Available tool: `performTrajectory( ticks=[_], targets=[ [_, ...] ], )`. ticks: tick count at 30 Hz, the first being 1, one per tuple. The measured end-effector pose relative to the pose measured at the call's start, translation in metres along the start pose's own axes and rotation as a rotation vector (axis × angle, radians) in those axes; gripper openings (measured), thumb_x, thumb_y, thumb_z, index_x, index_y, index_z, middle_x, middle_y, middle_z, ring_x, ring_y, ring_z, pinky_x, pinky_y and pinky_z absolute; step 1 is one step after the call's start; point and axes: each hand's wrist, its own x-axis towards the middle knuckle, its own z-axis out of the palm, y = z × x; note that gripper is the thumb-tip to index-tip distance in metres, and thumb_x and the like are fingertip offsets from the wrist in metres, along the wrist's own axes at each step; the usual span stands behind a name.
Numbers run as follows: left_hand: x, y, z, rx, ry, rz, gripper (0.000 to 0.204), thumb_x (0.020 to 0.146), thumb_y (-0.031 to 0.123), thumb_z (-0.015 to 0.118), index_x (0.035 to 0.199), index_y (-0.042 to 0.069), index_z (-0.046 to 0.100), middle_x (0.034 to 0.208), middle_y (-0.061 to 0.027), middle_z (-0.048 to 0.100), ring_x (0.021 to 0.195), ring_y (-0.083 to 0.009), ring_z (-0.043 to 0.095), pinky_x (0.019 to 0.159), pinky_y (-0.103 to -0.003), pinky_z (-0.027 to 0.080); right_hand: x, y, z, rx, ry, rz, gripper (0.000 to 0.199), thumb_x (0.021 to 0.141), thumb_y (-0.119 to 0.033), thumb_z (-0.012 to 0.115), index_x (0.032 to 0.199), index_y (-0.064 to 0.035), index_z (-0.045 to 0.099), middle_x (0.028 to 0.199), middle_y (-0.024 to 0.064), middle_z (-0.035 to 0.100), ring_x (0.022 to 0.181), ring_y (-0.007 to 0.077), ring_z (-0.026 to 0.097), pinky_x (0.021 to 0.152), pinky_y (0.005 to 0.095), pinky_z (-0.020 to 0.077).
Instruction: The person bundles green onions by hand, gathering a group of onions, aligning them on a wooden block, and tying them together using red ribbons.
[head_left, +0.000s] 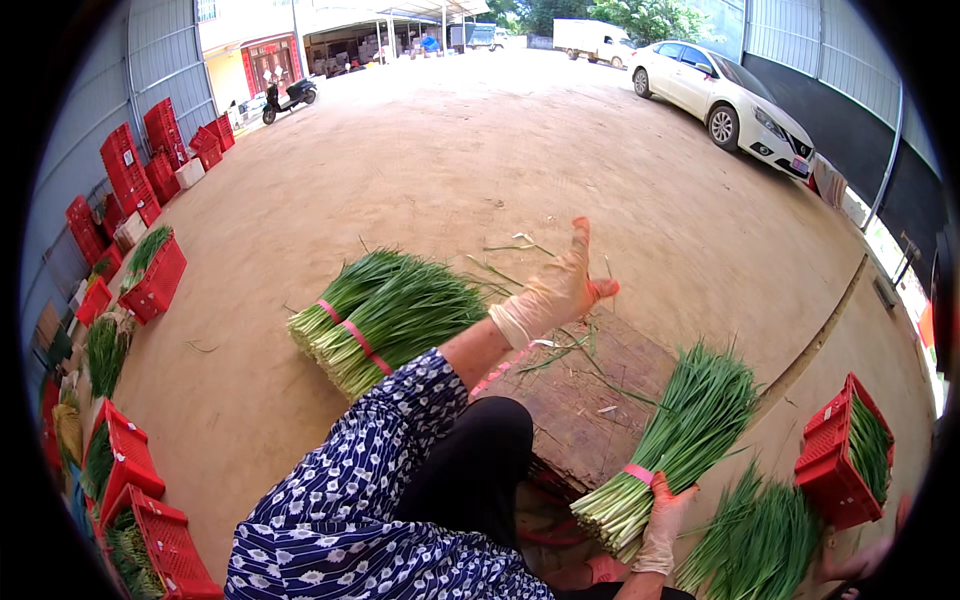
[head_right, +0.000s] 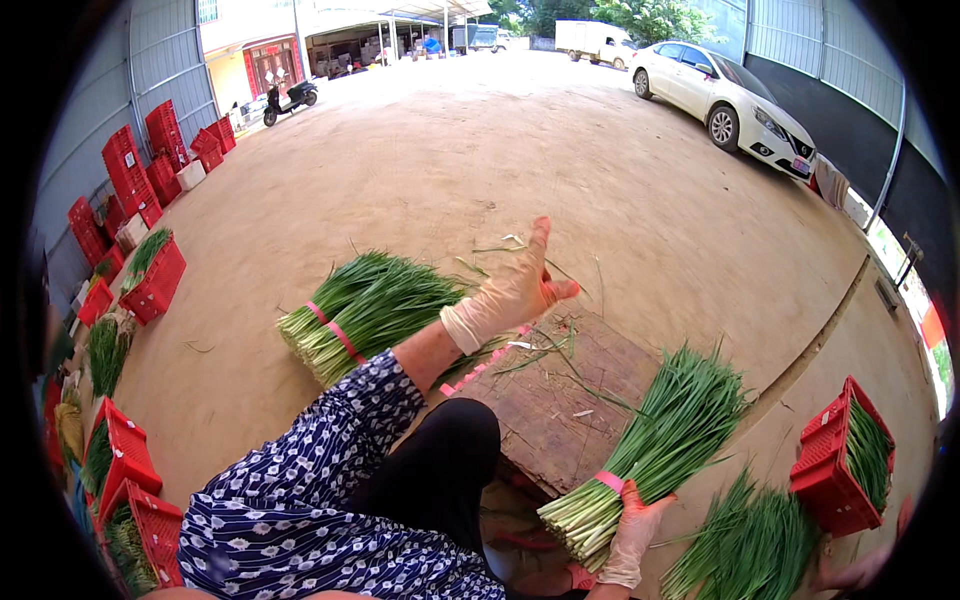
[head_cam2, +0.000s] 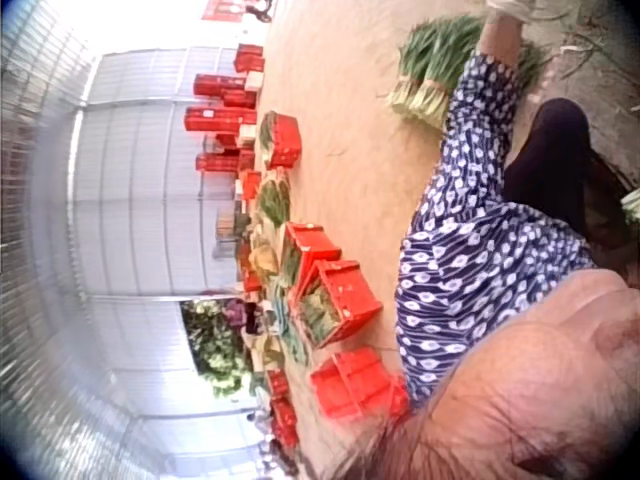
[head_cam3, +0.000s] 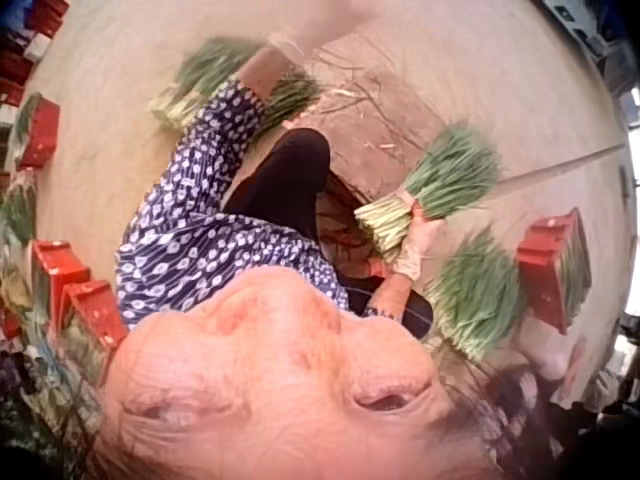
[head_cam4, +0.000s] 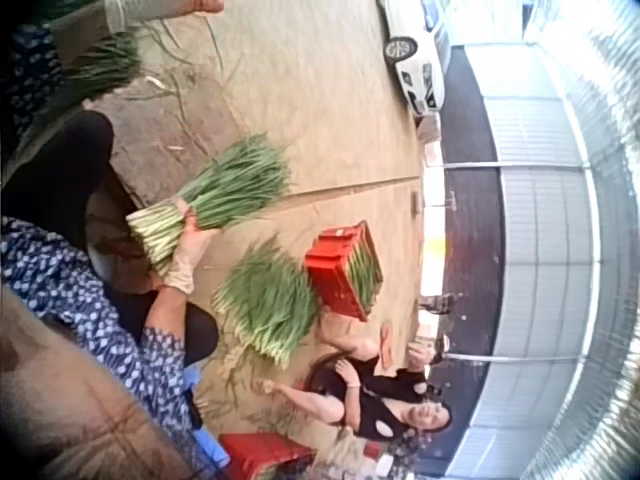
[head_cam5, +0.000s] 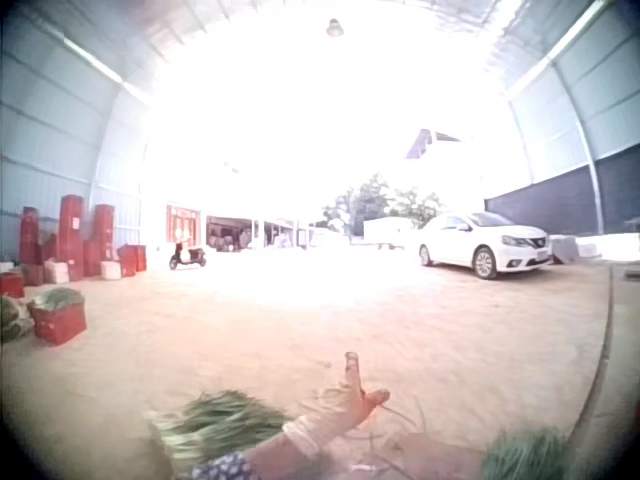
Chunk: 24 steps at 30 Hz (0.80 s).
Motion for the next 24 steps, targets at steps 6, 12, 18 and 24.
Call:
performTrajectory(
  ticks=[6,12,18,24],
  targets=[
    [0.09,-0.046,-0.265,0.399,0.499,-0.219,0.1,0.093,0.048,0.064,0.143,-0.022,0.014,0.063,-0.0074,0.06,0.048,-0.0155,0.057,0.038,-0.028,0.045,-0.008,-0.017,0.006,-0.21,-0.005,0.162,0.105,0.084,-0.039,0.078,0.151,0.0119,0.015,0.143,0.023,0.046,0.127,0.0295,0.048,0.108,0.0323,0.0352],
    [0.101,-0.1,-0.345,0.854,0.411,0.003,0.076,0.091,0.041,0.069,0.132,-0.013,0.034,0.066,-0.0085,0.062,0.048,-0.0147,0.056,0.039,-0.029,0.047,-0.008,-0.01,0.012,-0.067,-0.037,-0.029,0.1,0.086,-0.038,0.076,0.15,0.0132,0.018,0.144,0.0227,0.045,0.128,0.0302,0.046,0.11,0.0335,0.0326],
    [0.058,-0.045,-0.202,0.344,0.237,-0.186,0.09,0.091,0.049,0.067,0.149,-0.008,0.028,0.074,-0.0115,0.065,0.063,-0.0195,0.064,0.056,-0.035,0.055,-0.013,-0.053,-0.002,-0.298,-0.003,0.105,0.107,0.083,-0.046,0.077,0.149,0.0143,0.018,0.147,0.0265,0.042,0.133,0.0312,0.043,0.112,0.0345,0.0308],
    [0.014,-0.007,-0.053,0.308,-0.377,0.127,0.087,0.09,0.061,0.06,0.139,-0.009,0.042,0.113,-0.0309,0.064,0.111,-0.0419,0.063,0.092,-0.045,0.051,-0.006,-0.027,0.003,-0.22,-0.045,0.122,0.112,0.084,-0.046,0.077,0.151,0.0137,0.01,0.145,0.0258,0.045,0.129,0.0302,0.048,0.107,0.0316,0.0356]
  ],
)
